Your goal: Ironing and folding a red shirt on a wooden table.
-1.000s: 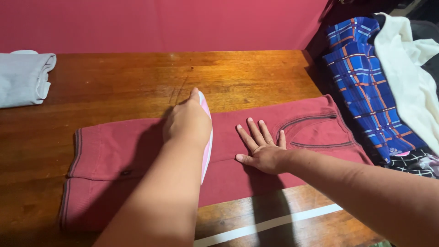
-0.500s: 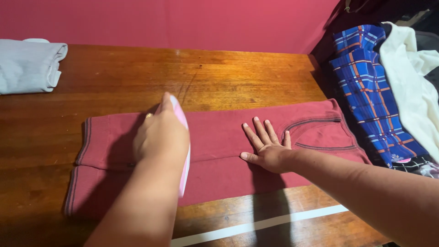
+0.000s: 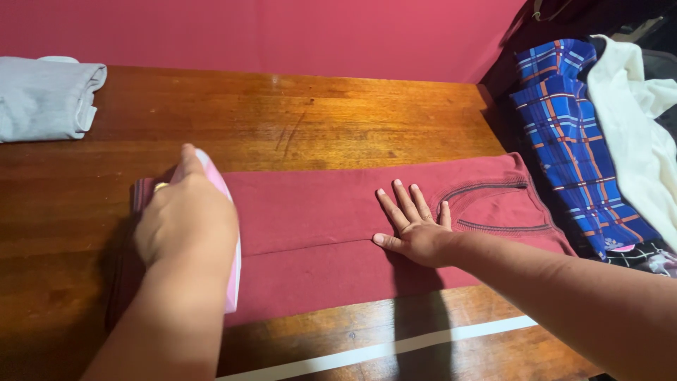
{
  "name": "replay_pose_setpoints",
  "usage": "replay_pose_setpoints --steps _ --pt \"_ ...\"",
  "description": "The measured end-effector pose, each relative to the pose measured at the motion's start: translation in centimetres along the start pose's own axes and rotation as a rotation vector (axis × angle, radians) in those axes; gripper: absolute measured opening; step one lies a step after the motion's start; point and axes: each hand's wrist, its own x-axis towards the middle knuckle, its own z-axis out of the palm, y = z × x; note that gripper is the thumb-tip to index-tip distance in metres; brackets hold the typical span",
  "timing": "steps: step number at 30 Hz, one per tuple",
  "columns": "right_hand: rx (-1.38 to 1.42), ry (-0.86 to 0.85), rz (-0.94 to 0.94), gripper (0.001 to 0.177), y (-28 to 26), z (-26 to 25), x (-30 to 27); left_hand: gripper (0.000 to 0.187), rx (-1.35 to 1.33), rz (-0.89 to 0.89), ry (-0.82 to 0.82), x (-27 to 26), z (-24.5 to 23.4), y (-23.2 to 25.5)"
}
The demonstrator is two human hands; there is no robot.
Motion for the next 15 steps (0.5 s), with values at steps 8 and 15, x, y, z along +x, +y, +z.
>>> replay_pose_setpoints --steps 8,15 --pt "-0.068 0.046 -0.024 0.088 0.5 0.6 0.7 0.072 -0.027 0.002 0.171 3.5 -0.9 -1.5" --pt "0.005 0.001 0.007 0.087 -0.1 0.0 -0.2 0.062 -0.188 -0.019 0.02 1.0 0.1 -1.1"
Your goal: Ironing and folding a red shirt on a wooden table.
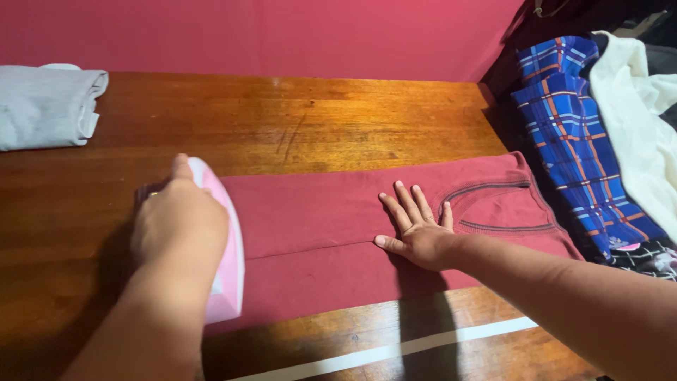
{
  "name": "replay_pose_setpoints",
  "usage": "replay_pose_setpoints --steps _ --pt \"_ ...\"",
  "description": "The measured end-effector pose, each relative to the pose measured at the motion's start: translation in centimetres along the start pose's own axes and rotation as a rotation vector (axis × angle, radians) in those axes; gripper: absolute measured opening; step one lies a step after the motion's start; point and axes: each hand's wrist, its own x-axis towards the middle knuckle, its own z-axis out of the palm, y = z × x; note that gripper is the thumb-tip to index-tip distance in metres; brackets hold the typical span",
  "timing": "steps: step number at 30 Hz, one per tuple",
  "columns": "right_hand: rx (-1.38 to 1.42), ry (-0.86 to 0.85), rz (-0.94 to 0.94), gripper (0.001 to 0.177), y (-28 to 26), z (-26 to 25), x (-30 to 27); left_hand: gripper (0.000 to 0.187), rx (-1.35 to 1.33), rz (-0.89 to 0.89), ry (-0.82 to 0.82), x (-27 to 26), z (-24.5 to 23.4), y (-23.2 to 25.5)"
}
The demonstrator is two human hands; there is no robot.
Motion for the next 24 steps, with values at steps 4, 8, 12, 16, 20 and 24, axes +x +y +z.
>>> replay_pose_setpoints --steps 4,8,12,16,20,24 --pt "-0.01 -0.002 -0.003 0.087 0.1 0.1 0.2 0.059 -0.044 0.054 0.039 2.7 1.7 0.8" --pt "-0.016 -0.008 -0.006 0.087 0.1 0.0 0.2 0.06 -0.064 0.081 0.01 2.8 2.2 1.6" --pt "-0.013 -0.008 -0.005 0.087 0.2 0.1 0.3 0.061 -0.092 0.091 -0.127 -2.3 1.9 2.9" --pt "-0.014 -0.001 -0.011 0.087 0.2 0.1 0.3 0.062 -0.126 0.121 -0.125 -1.6 2.8 3.7" --pt "-0.02 0.007 -0.013 0.087 0.1 0.1 0.2 0.061 -0.138 0.166 -0.112 0.0 2.8 4.0" --pt "-0.011 0.011 -0.027 0.088 0.3 0.2 0.2 0.065 -0.091 0.18 -0.221 -3.6 1.3 4.4"
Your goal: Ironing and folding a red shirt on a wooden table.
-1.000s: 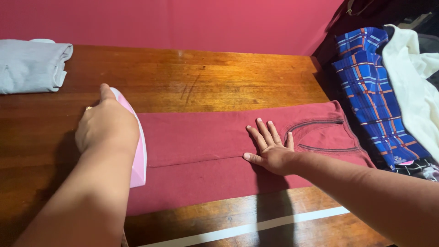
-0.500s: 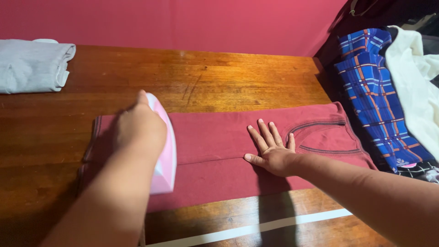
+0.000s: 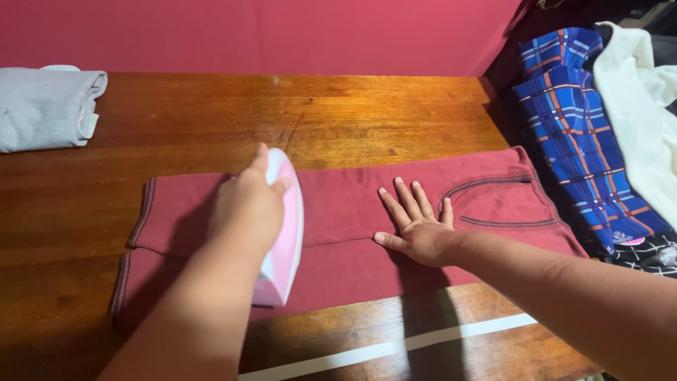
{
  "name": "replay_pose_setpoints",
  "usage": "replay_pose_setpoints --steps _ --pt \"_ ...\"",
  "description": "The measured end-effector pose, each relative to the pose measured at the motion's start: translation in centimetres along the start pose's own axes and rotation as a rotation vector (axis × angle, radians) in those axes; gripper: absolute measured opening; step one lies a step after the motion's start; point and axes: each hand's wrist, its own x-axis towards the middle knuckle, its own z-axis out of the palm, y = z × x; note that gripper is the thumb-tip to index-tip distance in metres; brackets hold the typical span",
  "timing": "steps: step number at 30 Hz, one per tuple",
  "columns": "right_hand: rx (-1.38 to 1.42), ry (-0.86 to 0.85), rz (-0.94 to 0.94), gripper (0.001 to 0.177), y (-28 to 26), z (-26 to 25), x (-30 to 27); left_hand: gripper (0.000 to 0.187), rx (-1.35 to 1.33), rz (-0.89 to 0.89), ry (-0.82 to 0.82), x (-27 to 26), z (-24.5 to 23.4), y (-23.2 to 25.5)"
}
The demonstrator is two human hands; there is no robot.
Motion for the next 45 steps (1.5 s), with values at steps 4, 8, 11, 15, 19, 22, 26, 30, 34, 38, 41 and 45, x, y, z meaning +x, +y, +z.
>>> replay_pose_setpoints --steps 4,8,11,15,19,22,26,30,34,38,41,45 --pt "-0.006 0.004 0.0 0.088 0.2 0.2 0.2 0.066 -0.009 0.056 -0.011 0.5 1.4 0.8" --pt "-0.012 0.009 -0.008 0.087 0.1 0.1 0.2 0.075 0.071 0.128 0.015 3.2 2.9 0.5" --pt "-0.02 0.002 -0.012 0.087 0.1 0.1 0.0 0.079 0.11 0.234 0.043 3.5 3.7 0.2" --pt "-0.023 -0.007 -0.009 0.087 -0.1 -0.1 -0.2 0.071 0.114 0.262 0.037 4.4 5.8 1.4" --pt "-0.022 -0.007 -0.012 0.088 -0.1 -0.2 -0.1 0.066 0.12 0.226 0.046 6.2 6.5 2.9" --pt "-0.021 -0.024 -0.01 0.087 -0.1 -0.2 -0.2 0.065 0.104 0.258 0.004 4.7 6.1 2.6" --pt "-0.011 -0.019 -0.014 0.088 -0.1 -0.1 -0.2 0.058 0.158 0.304 -0.127 1.4 5.1 2.7" --pt "-0.01 -0.008 -0.014 0.089 -0.1 -0.2 -0.3 0.055 0.274 0.341 -0.096 2.8 6.4 3.6" --pt "-0.001 -0.005 -0.015 0.088 -0.3 -0.4 -0.4 0.06 0.262 0.324 -0.065 3.7 6.6 3.9" --pt "-0.006 -0.005 -0.01 0.088 -0.1 -0.2 -0.4 0.061 0.171 0.319 -0.12 0.6 4.8 2.5" --pt "-0.021 -0.002 -0.012 0.088 -0.1 -0.2 -0.3 0.06 0.193 0.226 -0.077 -0.7 2.7 1.0" --pt "-0.001 -0.004 -0.009 0.088 -0.3 -0.4 -0.4 0.06 0.246 0.061 0.061 -0.6 0.5 -1.0"
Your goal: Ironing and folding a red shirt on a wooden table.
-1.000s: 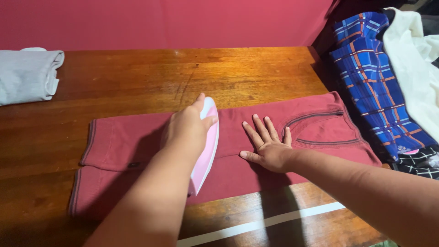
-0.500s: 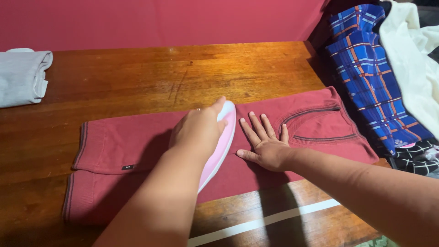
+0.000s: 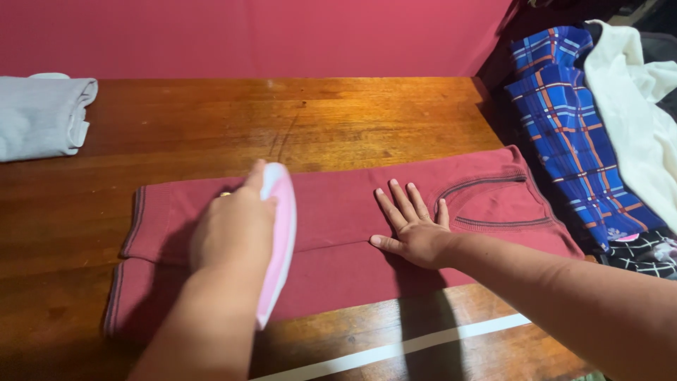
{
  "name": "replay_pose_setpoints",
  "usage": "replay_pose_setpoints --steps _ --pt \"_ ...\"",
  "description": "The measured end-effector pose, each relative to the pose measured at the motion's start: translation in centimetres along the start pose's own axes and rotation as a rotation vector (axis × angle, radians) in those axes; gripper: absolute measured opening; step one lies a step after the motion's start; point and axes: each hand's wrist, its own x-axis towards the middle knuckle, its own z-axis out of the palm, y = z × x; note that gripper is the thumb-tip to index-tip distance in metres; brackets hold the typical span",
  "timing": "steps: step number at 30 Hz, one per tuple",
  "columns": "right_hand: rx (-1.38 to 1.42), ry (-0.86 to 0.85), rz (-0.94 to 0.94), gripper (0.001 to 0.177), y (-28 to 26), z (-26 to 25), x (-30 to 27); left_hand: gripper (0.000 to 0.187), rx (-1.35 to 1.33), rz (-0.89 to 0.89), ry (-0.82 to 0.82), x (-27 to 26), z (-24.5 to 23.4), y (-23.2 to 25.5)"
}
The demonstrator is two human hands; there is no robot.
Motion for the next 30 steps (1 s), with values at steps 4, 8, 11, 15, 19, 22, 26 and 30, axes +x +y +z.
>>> replay_pose_setpoints --steps 4,8,11,15,19,22,26,30 --pt "-0.017 0.001 0.01 0.088 0.0 0.1 0.2 0.06 -0.039 -0.084 0.014 -0.6 -0.4 -2.0" --pt "-0.024 -0.007 0.03 0.087 -0.1 0.2 0.3 0.059 -0.069 -0.113 0.065 0.3 -0.3 -2.8" --pt "-0.126 -0.014 0.055 0.086 -0.2 -0.1 0.7 0.059 -0.086 -0.108 0.114 2.3 0.0 -2.7" --pt "-0.349 -0.017 0.04 0.075 -5.3 -3.4 -3.5 0.062 -0.154 -0.105 0.08 1.7 0.2 -2.7" --pt "-0.171 -0.138 -0.103 0.082 -6.2 -1.9 -4.3 0.06 -0.123 -0.161 0.047 0.1 -0.8 -3.8" --pt "-0.248 -0.112 -0.136 0.086 -5.7 -1.8 -4.6 0.058 -0.101 -0.141 0.138 2.9 -0.9 -5.6" --pt "-0.253 -0.103 -0.142 0.085 -5.2 -1.5 -4.2 0.062 -0.111 -0.172 0.135 5.8 -1.5 -6.3" --pt "-0.246 -0.107 -0.111 0.086 -5.4 -1.2 -4.2 0.059 -0.127 -0.178 0.109 2.1 -1.7 -5.2"
